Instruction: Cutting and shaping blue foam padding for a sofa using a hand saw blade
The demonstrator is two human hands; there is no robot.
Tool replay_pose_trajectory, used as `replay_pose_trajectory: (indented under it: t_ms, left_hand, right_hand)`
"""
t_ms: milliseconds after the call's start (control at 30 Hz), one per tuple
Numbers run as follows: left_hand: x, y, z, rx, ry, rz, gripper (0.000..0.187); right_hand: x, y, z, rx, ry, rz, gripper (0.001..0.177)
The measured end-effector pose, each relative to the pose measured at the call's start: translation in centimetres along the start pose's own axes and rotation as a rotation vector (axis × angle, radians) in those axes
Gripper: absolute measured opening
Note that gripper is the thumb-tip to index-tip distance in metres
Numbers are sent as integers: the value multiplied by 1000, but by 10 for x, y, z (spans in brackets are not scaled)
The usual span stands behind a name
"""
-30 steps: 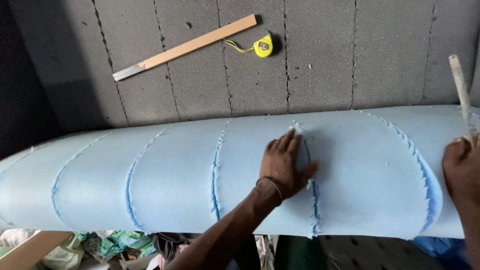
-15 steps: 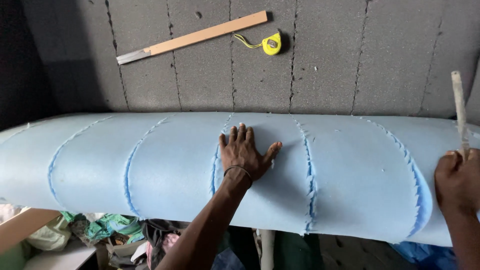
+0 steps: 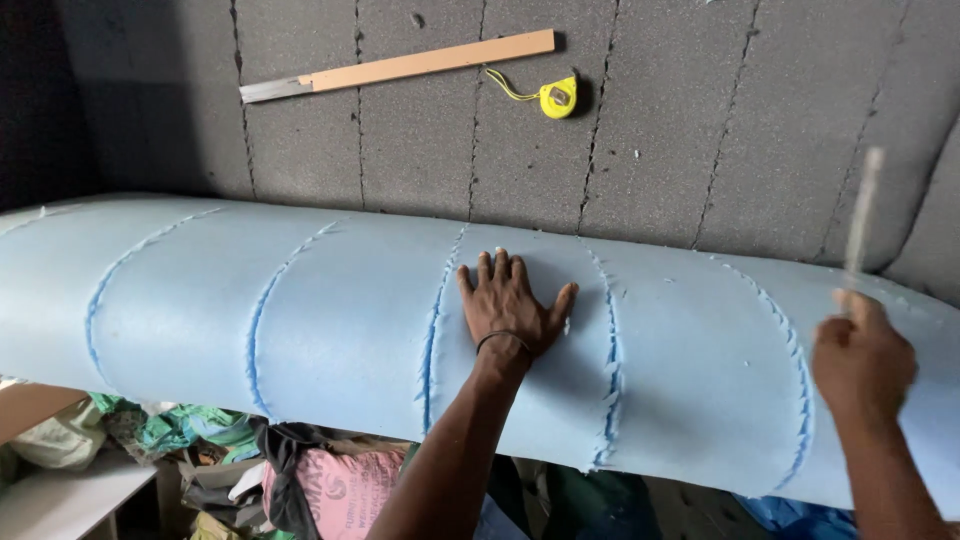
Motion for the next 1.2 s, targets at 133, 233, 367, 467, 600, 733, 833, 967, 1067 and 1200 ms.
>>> replay_pose_trajectory:
  t_ms: [133, 233, 367, 467, 600, 733, 833, 967, 1067, 1200]
  left_hand:
    - [-2, 3, -3, 15, -3, -23, 106]
    - [-9, -16, -2, 248, -84, 59, 106]
    - [-7, -16, -2, 221, -61, 93, 101]
    - [-7, -14, -1, 220, -69, 123, 102]
    - [-8, -15, -3, 235, -75, 115, 100]
    - [-8, -16, -2, 237, -69, 157, 99]
    - [-6, -12, -2, 214, -60, 171, 99]
    - [-5, -8, -2, 210, -59, 189, 101]
    - [-5, -8, -1, 198, -55, 212, 101]
    - [-4, -7, -3, 219, -55, 220, 102]
  right_hand:
    - [154, -79, 14, 591, -51, -202, 73]
    - [203, -58, 9, 697, -253, -120, 68]
    - [241, -24, -5, 818, -255, -102, 65]
    - [255, 0, -13, 911, -263, -66, 65]
    - [268, 31, -31, 971, -300, -5, 70]
    - [273, 51, -38, 1011, -307, 12, 66]
    - [272, 70, -44, 1017, -317, 95, 62]
    - [287, 54, -49, 1026, -326, 130, 64]
    - [290, 55, -51, 1003, -345, 178, 64]
    - [293, 48, -46, 1053, -351, 225, 69]
Point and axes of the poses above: each hand's wrist, its own z-axis away from the middle knuckle, its own y-axis out of the palm, x = y × z, the point moved 5 cm from there along -z, towards the middle knuckle, and after that the axes turned 10 degrees about z, right-handed, at the moved point
